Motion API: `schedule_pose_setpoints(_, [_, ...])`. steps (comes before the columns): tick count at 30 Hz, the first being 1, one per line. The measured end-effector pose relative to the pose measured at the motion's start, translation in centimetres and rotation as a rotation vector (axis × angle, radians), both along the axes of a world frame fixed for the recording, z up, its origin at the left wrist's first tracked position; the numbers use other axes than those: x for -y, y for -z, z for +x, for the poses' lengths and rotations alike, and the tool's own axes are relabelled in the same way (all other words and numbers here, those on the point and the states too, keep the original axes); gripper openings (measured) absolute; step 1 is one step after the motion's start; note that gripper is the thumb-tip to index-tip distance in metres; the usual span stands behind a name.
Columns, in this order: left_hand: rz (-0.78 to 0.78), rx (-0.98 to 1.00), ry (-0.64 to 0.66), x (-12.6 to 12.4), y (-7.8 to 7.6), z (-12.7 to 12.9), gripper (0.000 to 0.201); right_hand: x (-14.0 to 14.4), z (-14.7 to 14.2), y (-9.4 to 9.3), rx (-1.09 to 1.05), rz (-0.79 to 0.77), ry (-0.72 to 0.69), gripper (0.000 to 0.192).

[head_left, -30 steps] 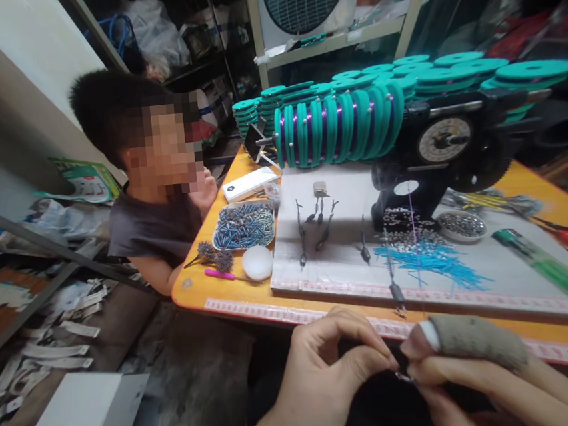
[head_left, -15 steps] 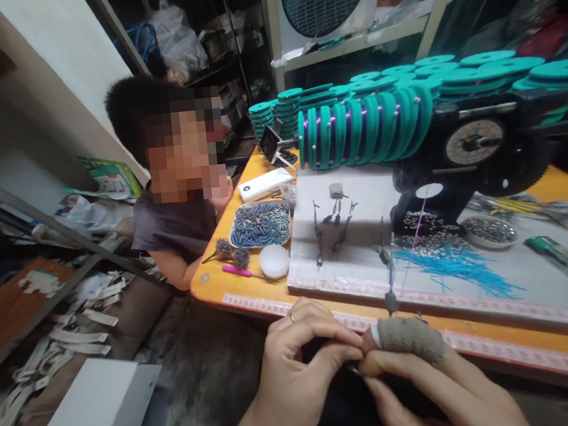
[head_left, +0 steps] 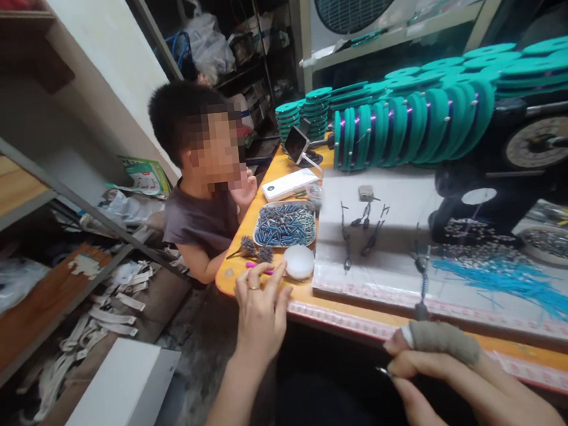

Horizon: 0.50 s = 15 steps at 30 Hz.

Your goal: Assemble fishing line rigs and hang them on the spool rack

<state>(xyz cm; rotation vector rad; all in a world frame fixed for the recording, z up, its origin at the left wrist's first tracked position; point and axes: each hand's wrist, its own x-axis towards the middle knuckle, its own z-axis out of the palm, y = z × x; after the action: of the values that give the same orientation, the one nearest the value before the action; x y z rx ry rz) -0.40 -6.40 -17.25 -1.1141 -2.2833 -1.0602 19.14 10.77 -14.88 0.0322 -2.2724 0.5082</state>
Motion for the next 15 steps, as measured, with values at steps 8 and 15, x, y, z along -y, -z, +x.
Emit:
schedule_pose_setpoints(8, [-0.108,-0.198,0.07,1.1,2.0,-0.2,0.058,0.1,0.3,-0.6,0.052,-0.338,0.022,0.011])
schedule_pose_setpoints(15, [-0.001,-0.318,0.137,2.1,3.5,-0.5,0.034,-0.3,0.9,-0.7,0.08,-0.316,0.018,0.012])
